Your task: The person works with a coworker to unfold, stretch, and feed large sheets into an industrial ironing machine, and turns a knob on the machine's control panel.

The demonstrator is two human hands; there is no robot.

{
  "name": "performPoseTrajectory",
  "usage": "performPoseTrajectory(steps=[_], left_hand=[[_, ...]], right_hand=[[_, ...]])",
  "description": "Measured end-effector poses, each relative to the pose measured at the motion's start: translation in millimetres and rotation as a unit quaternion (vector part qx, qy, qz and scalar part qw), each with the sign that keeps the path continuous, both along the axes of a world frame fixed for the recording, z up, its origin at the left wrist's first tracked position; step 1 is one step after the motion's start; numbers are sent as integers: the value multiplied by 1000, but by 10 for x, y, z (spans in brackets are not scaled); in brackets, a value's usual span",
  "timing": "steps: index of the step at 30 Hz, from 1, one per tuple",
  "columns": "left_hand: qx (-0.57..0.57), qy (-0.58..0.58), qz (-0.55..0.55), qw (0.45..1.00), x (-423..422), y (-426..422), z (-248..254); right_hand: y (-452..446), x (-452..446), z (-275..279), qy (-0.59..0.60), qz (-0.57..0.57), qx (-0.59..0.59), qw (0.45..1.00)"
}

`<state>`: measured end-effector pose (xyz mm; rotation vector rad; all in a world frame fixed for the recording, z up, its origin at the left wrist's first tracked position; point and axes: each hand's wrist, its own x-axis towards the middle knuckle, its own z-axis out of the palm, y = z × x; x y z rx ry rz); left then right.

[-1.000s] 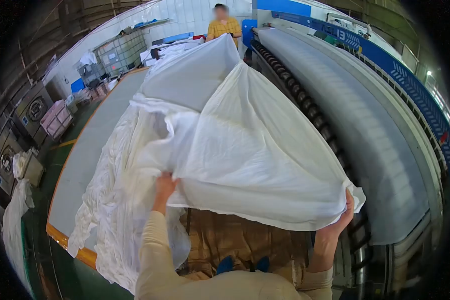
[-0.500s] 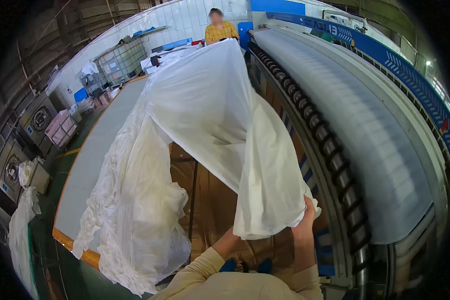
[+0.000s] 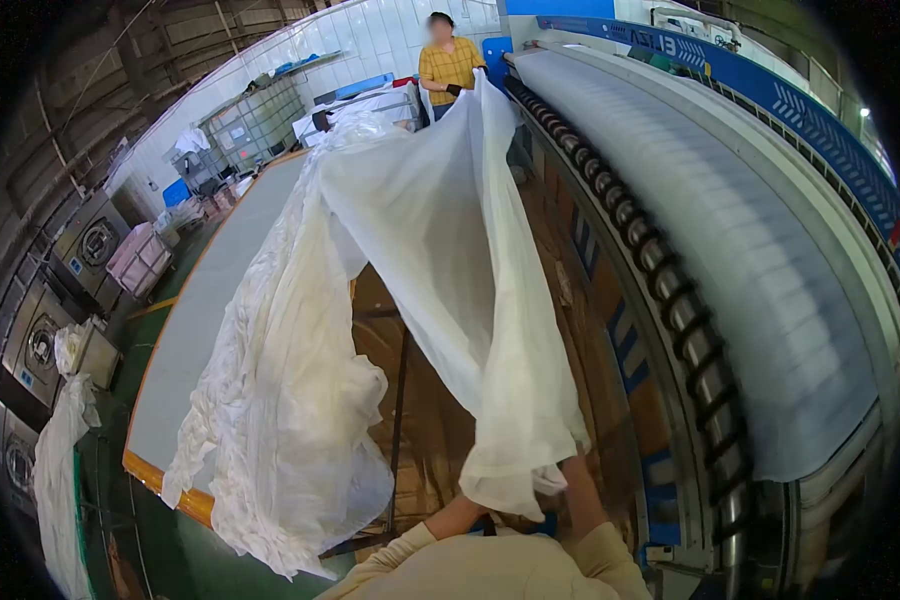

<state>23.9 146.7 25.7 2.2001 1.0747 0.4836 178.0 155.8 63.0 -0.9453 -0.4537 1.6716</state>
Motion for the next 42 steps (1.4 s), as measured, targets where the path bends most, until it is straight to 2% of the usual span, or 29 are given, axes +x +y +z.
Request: performPoseTrajectory(steps=[10,17,19,21,23,24,25,27,28,30,33,35,36,37,39,42], left_hand=[[-11,-2,-13,1000,180,-17,58],[-1,10,7,1000,159,-37,201],[14,35,36,999,-6,-34,335],[26,77,104,991,-325,-56,488],[61,102,232,966,-699,-47,576],[83,110,302,943,-865,-62,608],[79,107,331,934,-1048,-65,744],[73,102,362,924,-1109,-72,990],[83,23,377,922,-1070,-76,1097],[98,-130,397,903,-1028,-127,1267],[94,-164,400,897,-830,-59,1374],[88,-186,398,894,-682,-14,1439],[79,-195,392,896,-625,8,1479],[71,-202,384,898,-582,32,1523],[61,-207,372,903,-506,87,1614],[-70,-326,363,870,-375,147,1732]], right_hand=[[-344,-462,5,-6,119,-30,992],[-384,-61,-71,20,85,-105,991],[-338,186,-128,-21,53,-123,991],[-314,440,-361,-130,39,-103,985],[-512,813,-1019,-322,38,-34,946],[-668,967,-1256,-436,61,2,898],[-847,1092,-1458,-544,82,36,834],[-1169,1262,-1694,-721,166,-22,673],[-1114,1282,-1736,-722,165,-17,672],[-1122,1127,-1640,-649,161,-46,742],[-1095,758,-1169,-530,147,-96,830],[-853,570,-791,-255,127,-101,953],[-769,459,-624,-199,114,-20,973],[-680,303,-429,-141,99,61,983],[-615,-86,656,-147,130,148,969],[-512,-460,827,-251,172,326,895]])
